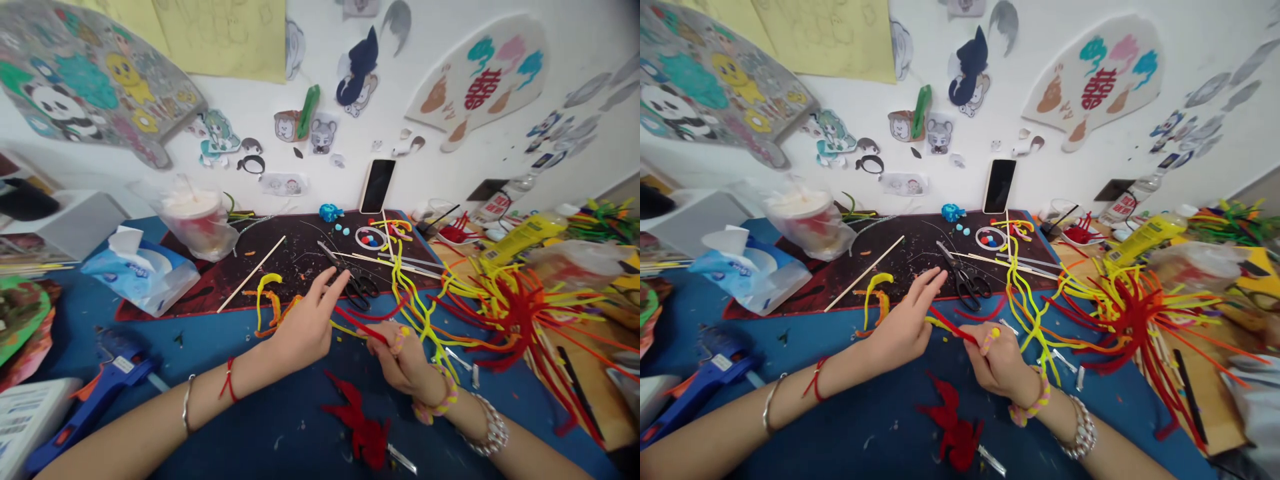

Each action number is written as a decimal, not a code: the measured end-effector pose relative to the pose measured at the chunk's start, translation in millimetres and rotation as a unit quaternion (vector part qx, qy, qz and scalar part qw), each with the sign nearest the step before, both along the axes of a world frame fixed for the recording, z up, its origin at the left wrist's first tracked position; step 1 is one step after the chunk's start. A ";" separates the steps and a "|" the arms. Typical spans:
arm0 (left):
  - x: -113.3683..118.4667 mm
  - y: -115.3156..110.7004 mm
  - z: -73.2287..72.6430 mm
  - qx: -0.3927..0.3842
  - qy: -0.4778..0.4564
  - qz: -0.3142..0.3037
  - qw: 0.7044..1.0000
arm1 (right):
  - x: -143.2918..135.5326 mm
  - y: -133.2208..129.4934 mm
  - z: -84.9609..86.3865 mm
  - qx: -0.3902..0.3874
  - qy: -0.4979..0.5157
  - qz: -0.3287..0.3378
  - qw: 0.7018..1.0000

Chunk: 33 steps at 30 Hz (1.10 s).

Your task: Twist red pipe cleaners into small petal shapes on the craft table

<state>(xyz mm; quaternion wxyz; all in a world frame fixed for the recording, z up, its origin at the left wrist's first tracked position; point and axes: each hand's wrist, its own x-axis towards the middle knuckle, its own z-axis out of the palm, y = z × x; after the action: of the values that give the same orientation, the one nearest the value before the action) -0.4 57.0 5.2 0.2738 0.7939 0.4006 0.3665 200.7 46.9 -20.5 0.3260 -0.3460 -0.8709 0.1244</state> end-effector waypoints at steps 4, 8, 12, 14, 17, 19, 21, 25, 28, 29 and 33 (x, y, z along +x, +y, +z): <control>-0.4 -0.4 6.5 -0.089 -0.127 0.009 0.988 | -3.0 2.3 1.5 -0.020 0.001 -0.038 0.999; 0.1 3.6 11.2 -0.261 -0.299 -0.019 0.918 | -6.4 3.9 1.4 -0.046 0.003 -0.073 0.996; -2.9 8.7 10.3 -0.348 -0.433 -0.035 0.831 | -8.6 7.0 -3.2 -0.077 0.017 -0.097 0.992; -4.8 9.7 9.3 -0.374 -0.473 -0.039 0.797 | -9.2 8.7 -6.7 -0.087 0.017 -0.108 0.990; -5.5 9.8 8.7 -0.380 -0.490 -0.035 0.784 | -10.0 10.1 -12.4 -0.073 0.000 -0.129 0.989; -4.9 10.1 8.4 -0.364 -0.480 -0.018 0.798 | -11.1 9.5 -15.1 -0.070 -0.022 -0.119 0.990; -4.3 11.5 7.0 -0.346 -0.470 0.011 0.812 | -12.7 7.9 -15.9 -0.076 -0.037 -0.100 0.991; -6.8 17.8 -1.3 -0.328 -0.452 0.088 0.825 | -15.6 4.0 -9.4 -0.083 -0.004 -0.091 0.992; -10.8 23.1 -9.9 -0.316 -0.435 0.142 0.831 | -14.8 1.3 1.0 -0.085 0.054 -0.043 0.994; -11.9 24.4 -12.2 -0.310 -0.430 0.153 0.834 | -14.1 0.4 4.2 -0.088 0.063 -0.007 0.994; -13.1 27.0 -15.3 -0.299 -0.411 0.168 0.845 | -13.0 -1.6 8.4 -0.092 0.052 0.094 0.990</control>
<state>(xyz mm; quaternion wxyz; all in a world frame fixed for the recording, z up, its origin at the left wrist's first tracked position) -13.6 84.0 -10.1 0.5713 0.3706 0.4689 0.5625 187.7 45.3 -12.1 0.3241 -0.2842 -0.8665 0.2518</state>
